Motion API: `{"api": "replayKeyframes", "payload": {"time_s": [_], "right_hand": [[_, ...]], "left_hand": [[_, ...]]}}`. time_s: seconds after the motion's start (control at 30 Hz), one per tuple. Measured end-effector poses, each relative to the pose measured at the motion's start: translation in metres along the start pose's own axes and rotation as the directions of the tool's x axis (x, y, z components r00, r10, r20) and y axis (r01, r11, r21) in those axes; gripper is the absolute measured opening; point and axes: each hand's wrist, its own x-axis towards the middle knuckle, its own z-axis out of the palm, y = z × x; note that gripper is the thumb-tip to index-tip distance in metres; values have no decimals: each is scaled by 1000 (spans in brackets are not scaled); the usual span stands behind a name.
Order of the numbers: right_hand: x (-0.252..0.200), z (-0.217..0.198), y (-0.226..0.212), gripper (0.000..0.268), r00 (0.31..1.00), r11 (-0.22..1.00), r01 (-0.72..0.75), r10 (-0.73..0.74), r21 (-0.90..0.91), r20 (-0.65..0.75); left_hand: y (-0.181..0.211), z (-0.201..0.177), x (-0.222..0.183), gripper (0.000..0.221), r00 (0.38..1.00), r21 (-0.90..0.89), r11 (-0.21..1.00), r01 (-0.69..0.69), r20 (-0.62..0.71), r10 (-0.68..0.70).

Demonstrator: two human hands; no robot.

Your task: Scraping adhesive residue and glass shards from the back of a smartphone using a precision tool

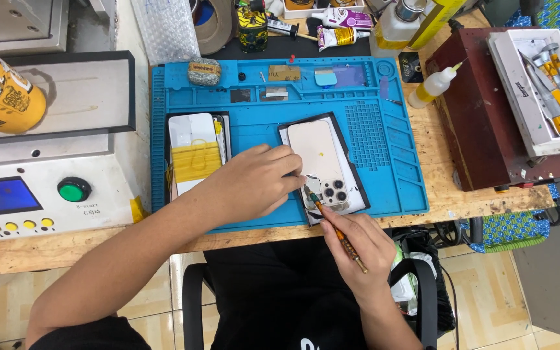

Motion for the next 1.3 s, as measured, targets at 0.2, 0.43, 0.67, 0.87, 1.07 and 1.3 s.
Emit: {"api": "replayKeyframes", "payload": {"time_s": [0.2, 0.43, 0.67, 0.87, 1.07, 1.3], "right_hand": [[7, -3, -2, 13, 1000, 1000, -23, 23, -6, 18], [18, -7, -7, 12, 996, 999, -48, 47, 16, 69], [24, -9, -7, 12, 994, 999, -46, 43, 27, 97], [28, -11, -10, 13, 991, 998, -53, 50, 21, 121], [18, -11, -12, 10, 980, 991, -126, 116, 53, 164], [-3, 1, 7, 18, 991, 987, -92, 78, 128, 109]], "left_hand": [[-1, 0, 0, 22, 1000, -42, 999, 10, -7, -10], [-1, 0, 1, 21, 1000, -63, 998, 21, -11, -21], [-1, -2, 1, 20, 1000, -67, 997, 24, -13, -25], [-1, -2, 0, 21, 1000, -86, 996, 31, -3, -31], [3, -2, -2, 19, 995, -105, 992, 68, 76, -60], [-3, 0, 1, 15, 998, 24, 999, 31, -48, -29]]}}
